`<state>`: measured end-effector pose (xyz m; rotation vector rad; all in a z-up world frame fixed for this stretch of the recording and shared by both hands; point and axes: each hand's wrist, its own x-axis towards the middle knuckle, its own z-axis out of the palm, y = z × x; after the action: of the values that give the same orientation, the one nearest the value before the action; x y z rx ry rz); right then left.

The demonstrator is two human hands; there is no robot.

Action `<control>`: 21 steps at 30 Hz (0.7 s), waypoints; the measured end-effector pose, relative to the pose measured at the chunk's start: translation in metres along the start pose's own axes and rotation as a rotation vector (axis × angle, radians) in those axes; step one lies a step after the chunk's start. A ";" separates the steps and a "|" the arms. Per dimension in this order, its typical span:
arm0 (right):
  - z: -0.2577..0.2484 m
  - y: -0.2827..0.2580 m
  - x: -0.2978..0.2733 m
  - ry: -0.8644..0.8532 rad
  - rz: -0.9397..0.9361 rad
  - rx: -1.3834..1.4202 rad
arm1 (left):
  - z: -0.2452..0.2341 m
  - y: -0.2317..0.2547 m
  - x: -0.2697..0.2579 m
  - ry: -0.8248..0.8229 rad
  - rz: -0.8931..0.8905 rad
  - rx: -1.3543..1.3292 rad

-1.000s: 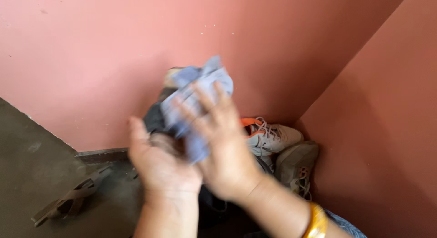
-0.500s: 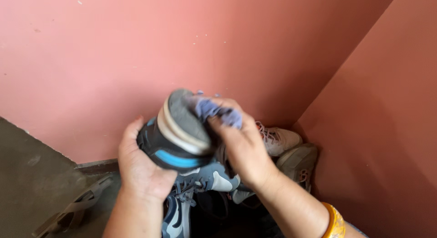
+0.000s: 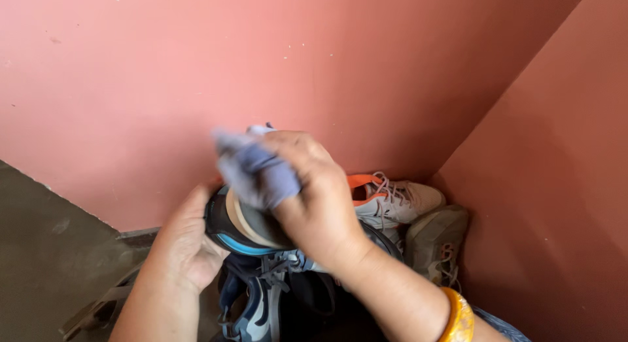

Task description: The person wipes the exterior of two sneakers with a cloth. They clean the sides, soles, and uppers of a blue and white sneaker, then repeat the process on a black and blue sneaker.

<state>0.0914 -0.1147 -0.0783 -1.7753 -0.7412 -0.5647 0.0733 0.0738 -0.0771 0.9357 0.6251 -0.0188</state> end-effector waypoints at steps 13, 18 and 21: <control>0.001 0.041 0.003 0.068 0.345 -0.149 | 0.002 0.005 0.002 0.057 0.006 0.014; 0.004 0.035 -0.025 -0.056 -0.031 -0.230 | 0.002 0.010 0.001 0.111 -0.022 0.046; -0.008 0.097 -0.036 0.035 0.454 -0.362 | -0.002 0.005 0.002 0.141 0.009 -0.024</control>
<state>0.1364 -0.1514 -0.1645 -2.1759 -0.1983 -0.4357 0.0756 0.0788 -0.0749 0.9217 0.7496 0.0631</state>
